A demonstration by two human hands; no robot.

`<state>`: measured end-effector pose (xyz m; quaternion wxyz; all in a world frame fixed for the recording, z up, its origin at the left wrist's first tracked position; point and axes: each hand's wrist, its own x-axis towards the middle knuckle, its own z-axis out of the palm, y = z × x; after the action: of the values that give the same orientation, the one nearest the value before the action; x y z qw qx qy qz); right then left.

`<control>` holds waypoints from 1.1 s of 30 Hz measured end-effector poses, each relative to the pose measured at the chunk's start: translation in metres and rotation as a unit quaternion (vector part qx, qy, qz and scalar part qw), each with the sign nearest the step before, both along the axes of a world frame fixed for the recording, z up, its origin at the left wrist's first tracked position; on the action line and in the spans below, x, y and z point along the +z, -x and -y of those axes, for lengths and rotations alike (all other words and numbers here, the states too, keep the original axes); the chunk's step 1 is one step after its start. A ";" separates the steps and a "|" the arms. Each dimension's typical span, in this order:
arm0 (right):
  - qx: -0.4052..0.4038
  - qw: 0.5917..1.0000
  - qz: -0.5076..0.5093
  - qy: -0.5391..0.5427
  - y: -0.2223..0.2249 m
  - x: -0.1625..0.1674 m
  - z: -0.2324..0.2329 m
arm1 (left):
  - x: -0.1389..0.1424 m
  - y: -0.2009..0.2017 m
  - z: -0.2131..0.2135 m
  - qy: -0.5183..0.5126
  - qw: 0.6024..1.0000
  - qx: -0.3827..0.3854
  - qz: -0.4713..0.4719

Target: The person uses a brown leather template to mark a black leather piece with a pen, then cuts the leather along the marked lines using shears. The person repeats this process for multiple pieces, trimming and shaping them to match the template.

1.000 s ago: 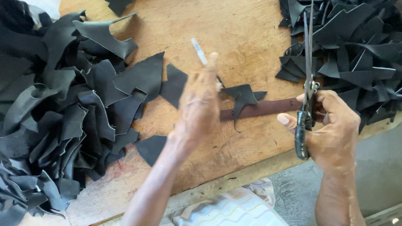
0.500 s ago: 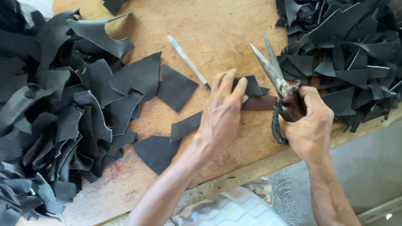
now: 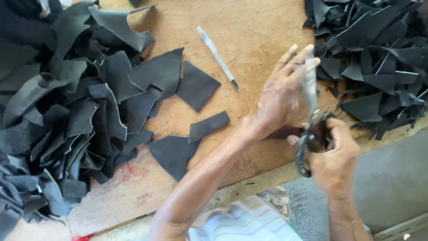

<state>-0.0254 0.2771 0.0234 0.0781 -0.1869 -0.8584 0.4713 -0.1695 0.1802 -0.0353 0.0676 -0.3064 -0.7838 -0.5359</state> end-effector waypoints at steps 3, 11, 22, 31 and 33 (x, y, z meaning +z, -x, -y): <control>0.001 0.998 0.028 -0.051 0.011 0.013 -0.007 | 0.012 -0.018 0.026 0.063 0.998 0.027 0.009; 0.032 0.979 0.076 -0.188 0.049 0.035 -0.001 | 0.058 -0.106 0.121 0.078 0.996 -0.033 0.039; 0.174 0.925 0.091 -0.325 0.081 0.031 -0.016 | 0.063 -0.128 0.219 0.131 0.965 0.219 0.067; 0.102 0.933 0.122 -0.322 0.075 0.035 0.003 | 0.075 -0.130 0.246 0.257 0.915 0.258 0.175; 0.077 0.960 0.094 -0.252 0.071 0.033 0.011 | 0.075 -0.129 0.249 0.229 0.919 0.263 0.183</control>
<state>-0.0962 0.2665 0.0563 0.0053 -0.1378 -0.9647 0.2243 -0.0403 -0.0691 0.0395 -0.0102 0.0072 -0.9364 -0.3507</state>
